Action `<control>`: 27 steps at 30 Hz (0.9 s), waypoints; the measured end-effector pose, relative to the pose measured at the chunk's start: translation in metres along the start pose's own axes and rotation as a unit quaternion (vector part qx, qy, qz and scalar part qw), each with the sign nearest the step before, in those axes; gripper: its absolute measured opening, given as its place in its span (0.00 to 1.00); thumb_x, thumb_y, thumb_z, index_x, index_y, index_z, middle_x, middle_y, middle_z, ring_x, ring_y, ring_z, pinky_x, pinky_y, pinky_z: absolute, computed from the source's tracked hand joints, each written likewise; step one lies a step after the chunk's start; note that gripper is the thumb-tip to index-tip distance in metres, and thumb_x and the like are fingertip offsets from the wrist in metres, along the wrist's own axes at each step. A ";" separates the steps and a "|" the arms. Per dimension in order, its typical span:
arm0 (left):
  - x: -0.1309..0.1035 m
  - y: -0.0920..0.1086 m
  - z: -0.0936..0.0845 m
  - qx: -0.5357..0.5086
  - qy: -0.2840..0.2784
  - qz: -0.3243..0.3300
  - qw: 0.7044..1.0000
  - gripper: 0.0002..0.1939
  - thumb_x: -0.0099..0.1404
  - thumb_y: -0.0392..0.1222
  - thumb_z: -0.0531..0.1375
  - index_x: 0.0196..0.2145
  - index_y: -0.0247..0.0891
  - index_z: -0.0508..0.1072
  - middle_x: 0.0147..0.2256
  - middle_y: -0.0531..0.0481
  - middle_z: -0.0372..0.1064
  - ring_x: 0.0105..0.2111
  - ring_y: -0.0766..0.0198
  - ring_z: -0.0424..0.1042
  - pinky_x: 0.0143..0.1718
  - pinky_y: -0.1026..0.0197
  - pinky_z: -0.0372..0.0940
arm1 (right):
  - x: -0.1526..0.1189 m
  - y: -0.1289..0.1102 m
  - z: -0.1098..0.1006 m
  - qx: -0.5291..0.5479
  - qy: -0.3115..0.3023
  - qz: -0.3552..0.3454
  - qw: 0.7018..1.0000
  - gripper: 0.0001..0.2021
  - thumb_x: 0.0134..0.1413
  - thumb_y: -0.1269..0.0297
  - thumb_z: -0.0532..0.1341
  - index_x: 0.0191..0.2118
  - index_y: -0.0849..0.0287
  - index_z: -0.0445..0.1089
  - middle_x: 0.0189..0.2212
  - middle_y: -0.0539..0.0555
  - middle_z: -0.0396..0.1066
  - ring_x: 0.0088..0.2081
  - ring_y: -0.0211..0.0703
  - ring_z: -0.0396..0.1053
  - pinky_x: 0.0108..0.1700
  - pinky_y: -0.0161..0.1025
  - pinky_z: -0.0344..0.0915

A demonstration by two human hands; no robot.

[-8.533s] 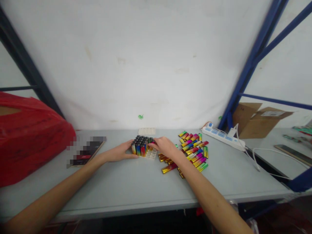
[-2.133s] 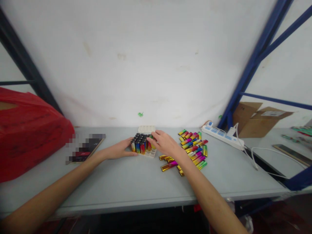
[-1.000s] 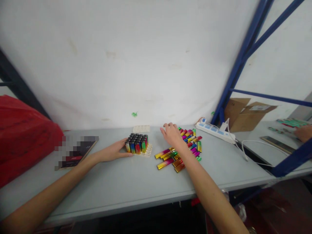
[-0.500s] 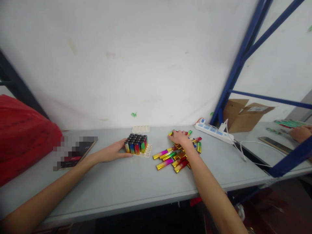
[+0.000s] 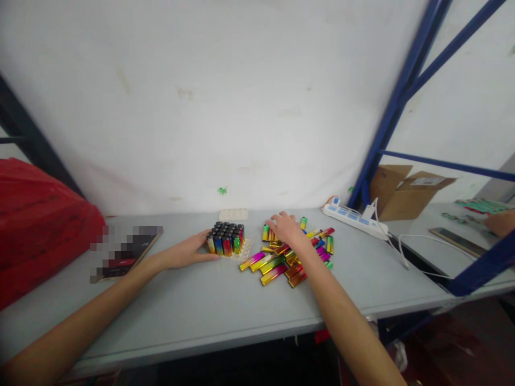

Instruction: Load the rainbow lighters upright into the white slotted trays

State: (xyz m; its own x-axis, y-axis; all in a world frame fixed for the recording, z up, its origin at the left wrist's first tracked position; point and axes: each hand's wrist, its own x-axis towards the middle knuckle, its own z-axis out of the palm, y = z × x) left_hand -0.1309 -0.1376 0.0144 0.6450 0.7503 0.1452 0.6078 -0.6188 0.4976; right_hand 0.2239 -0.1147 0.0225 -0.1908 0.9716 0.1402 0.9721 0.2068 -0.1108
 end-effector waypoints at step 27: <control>0.000 0.001 0.001 -0.019 -0.010 -0.017 1.000 0.43 0.66 0.64 0.67 0.69 0.37 0.64 0.68 0.38 0.65 0.67 0.43 0.66 0.71 0.48 0.58 | 0.010 -0.019 0.002 0.441 0.038 -0.132 0.887 0.14 0.72 0.49 0.52 0.44 0.54 0.63 0.27 0.46 0.69 0.27 0.40 0.67 0.33 0.36 0.65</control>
State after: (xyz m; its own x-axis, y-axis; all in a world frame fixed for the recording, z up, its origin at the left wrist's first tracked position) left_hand -0.1297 -0.1387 0.0137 0.6330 0.7661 0.1113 0.6123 -0.5834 0.5336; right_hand 0.2029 -0.1086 0.0242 -0.3537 0.8723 0.3375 0.4034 0.4679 -0.7863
